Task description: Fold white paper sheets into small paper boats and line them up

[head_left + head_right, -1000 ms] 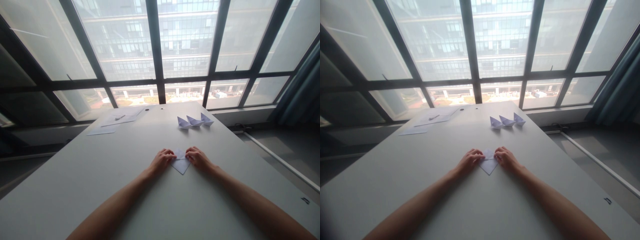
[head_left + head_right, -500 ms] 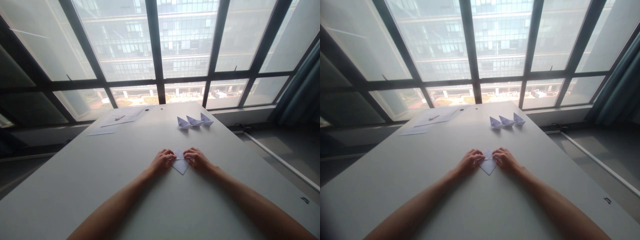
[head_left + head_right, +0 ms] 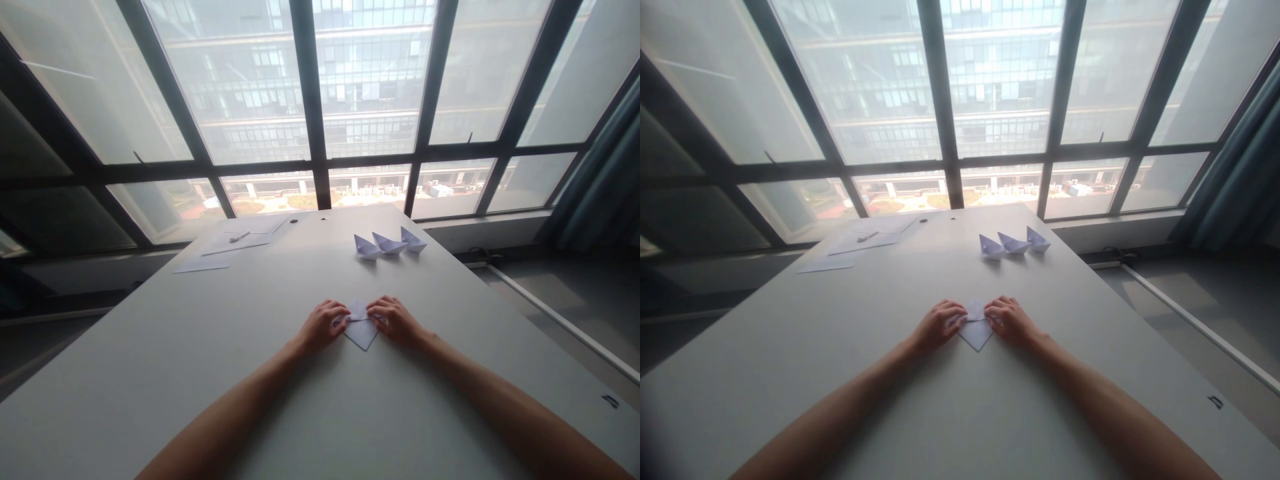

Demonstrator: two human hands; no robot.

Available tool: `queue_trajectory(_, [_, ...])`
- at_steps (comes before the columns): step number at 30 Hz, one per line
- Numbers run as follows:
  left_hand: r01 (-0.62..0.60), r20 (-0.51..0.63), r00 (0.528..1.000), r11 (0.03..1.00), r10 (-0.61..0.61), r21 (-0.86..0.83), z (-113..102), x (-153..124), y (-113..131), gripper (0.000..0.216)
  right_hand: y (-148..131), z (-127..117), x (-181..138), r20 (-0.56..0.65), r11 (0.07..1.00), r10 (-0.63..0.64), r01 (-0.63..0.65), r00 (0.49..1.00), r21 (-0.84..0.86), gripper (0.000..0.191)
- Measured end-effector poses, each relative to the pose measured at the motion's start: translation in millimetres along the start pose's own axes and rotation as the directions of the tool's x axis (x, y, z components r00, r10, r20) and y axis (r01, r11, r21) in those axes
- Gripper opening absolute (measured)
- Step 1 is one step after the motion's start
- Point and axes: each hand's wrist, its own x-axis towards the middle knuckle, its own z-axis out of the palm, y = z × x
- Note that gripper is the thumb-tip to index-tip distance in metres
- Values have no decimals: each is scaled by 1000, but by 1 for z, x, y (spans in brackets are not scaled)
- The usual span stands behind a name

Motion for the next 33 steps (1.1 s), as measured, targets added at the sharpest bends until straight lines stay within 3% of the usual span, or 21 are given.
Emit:
queue_trajectory(5, [52,-51,997,997,-55,-61,3,0,-6,26,0,1,1,-16,1000,0,0,1000,15,20])
queue_trajectory(12, [-10,-7,1000,1000,10,-27,3,1,-6,22,0,1,1,-28,1000,-5,6,1000,17,19])
queue_trajectory(21, [5,2,1000,965,-5,261,-5,-1,18,17,-7,-3,1,-28,1000,-11,11,1000,0,12])
queue_trajectory(25, [15,28,999,951,-25,309,-8,-1,24,20,-12,-8,2,-25,999,-45,45,999,20,6])
queue_trajectory(33, [40,38,998,963,-52,265,-8,0,20,28,-11,-2,1,-11,999,-45,45,999,19,25])
